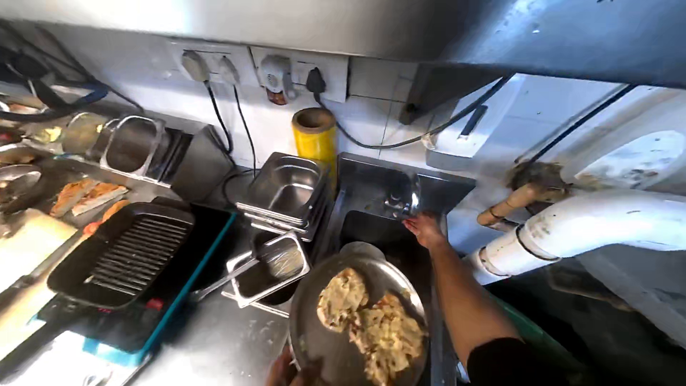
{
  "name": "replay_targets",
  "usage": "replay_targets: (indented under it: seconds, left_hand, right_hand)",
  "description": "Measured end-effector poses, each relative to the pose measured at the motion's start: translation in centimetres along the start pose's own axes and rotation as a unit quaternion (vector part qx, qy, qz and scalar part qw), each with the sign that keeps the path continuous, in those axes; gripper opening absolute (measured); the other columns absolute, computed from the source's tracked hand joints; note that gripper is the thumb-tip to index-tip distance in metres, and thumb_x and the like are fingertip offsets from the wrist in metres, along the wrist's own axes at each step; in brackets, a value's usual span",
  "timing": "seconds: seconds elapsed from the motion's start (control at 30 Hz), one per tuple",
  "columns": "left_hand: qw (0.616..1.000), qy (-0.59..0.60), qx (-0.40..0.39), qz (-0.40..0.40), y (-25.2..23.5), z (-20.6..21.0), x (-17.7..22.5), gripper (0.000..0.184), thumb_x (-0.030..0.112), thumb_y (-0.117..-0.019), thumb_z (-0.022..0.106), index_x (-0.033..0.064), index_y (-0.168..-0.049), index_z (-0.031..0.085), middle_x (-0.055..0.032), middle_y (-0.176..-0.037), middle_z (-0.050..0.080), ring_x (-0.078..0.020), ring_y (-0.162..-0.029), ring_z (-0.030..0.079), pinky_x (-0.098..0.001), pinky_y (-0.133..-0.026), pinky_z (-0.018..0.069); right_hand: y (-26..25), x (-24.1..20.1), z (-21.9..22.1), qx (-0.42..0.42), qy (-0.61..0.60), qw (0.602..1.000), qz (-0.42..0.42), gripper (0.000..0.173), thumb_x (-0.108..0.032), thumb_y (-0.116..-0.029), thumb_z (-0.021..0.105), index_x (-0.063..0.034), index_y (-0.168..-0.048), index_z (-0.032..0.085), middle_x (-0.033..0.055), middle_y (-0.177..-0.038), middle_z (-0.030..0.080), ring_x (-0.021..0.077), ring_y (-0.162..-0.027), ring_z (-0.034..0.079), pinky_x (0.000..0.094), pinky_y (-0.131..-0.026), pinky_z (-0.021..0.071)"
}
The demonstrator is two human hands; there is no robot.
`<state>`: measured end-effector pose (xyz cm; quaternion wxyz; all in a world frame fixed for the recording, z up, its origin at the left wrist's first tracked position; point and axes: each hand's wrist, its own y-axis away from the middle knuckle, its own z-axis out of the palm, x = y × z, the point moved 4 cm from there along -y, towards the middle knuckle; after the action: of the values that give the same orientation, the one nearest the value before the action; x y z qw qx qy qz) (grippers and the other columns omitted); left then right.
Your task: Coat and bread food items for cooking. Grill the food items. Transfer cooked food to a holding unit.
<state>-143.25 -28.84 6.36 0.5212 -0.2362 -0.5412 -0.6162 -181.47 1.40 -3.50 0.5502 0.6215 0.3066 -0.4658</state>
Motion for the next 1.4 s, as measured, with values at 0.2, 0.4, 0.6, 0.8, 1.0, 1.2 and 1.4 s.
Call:
replay_targets:
  seconds: [0.2,0.4,0.6,0.8,1.0,1.2,1.4]
  left_hand:
    - [0.999,0.038,0.005,0.028,-9.6,7.4,0.5,0.04,-0.002,-0.0974,0.051,-0.0052,-0.137,0.044,-0.0199,-0.104,0.071,-0.029,-0.079,0.074,-0.043,-0.064,0.0653]
    - [0.999,0.039,-0.012,0.026,-13.9,9.5,0.6,0.033,-0.002,-0.0965,0.05,-0.0063,-0.129,0.048,-0.0198,-0.1,0.071,-0.028,-0.076,0.074,-0.0412,-0.062,0.0652]
    - [0.998,0.056,-0.006,0.012,-14.4,10.0,0.0,0.032,-0.004,-0.0962,0.047,-0.0067,-0.128,0.047,-0.0211,-0.099,0.07,-0.0295,-0.074,0.074,-0.0429,-0.061,0.0648]
    - [0.999,0.05,-0.016,0.006,-14.3,9.2,-0.4,0.034,-0.004,-0.0964,0.048,-0.0059,-0.13,0.047,-0.0217,-0.102,0.07,-0.03,-0.077,0.074,-0.0428,-0.061,0.0645]
    - [0.998,0.06,-0.03,0.006,-14.4,8.8,-0.6,0.032,-0.004,-0.0968,0.046,-0.006,-0.128,0.048,-0.0219,-0.1,0.071,-0.0296,-0.076,0.074,-0.0428,-0.062,0.0646]
    - [0.998,0.055,-0.03,0.005,-14.3,8.4,-0.5,0.032,-0.005,-0.0966,0.046,-0.0061,-0.129,0.047,-0.0225,-0.1,0.07,-0.0304,-0.076,0.074,-0.043,-0.061,0.0647]
    - [0.998,0.044,-0.039,0.008,-13.8,7.6,-0.6,0.03,-0.005,-0.0969,0.047,-0.006,-0.126,0.048,-0.022,-0.099,0.071,-0.0302,-0.075,0.074,-0.0424,-0.062,0.0649]
  right_hand:
    - [-1.1,-0.5,-1.1,-0.039,0.079,0.989,-0.12,0.038,-0.013,-0.1014,0.063,-0.0035,-0.138,0.059,0.0157,-0.122,0.067,0.0192,-0.101,0.067,0.0394,-0.09,0.0571]
    - [-2.3,0.2,-2.1,-0.077,0.107,0.976,-0.176,0.038,-0.014,-0.0996,0.067,-0.0036,-0.136,0.06,0.0125,-0.117,0.07,0.0134,-0.1,0.067,0.034,-0.092,0.0554]
    - [-2.7,0.8,-2.4,-0.073,0.116,0.975,-0.176,0.039,-0.023,-0.1002,0.067,-0.0103,-0.136,0.063,0.011,-0.117,0.071,0.0152,-0.1,0.068,0.0374,-0.092,0.0565]
    - [-2.4,0.6,-2.2,-0.059,0.134,0.974,-0.174,0.041,-0.025,-0.0992,0.069,-0.0093,-0.137,0.063,0.0132,-0.119,0.071,0.0197,-0.103,0.069,0.0425,-0.094,0.0563]
    - [-2.1,0.2,-1.9,-0.053,0.107,0.978,-0.17,0.037,-0.019,-0.0992,0.068,-0.0062,-0.134,0.064,0.0131,-0.115,0.071,0.0169,-0.098,0.069,0.0379,-0.09,0.0566]
    - [-1.7,-0.3,-1.7,-0.039,0.082,0.99,-0.106,0.031,-0.021,-0.101,0.065,-0.0056,-0.128,0.066,0.0108,-0.105,0.071,0.0151,-0.086,0.067,0.0364,-0.079,0.0571]
    - [-1.5,-1.2,-1.9,-0.001,0.238,0.969,-0.064,0.046,-0.042,-0.1051,0.057,0.0003,-0.119,0.069,0.0178,-0.102,0.071,0.0267,-0.086,0.068,0.0482,-0.084,0.0561]
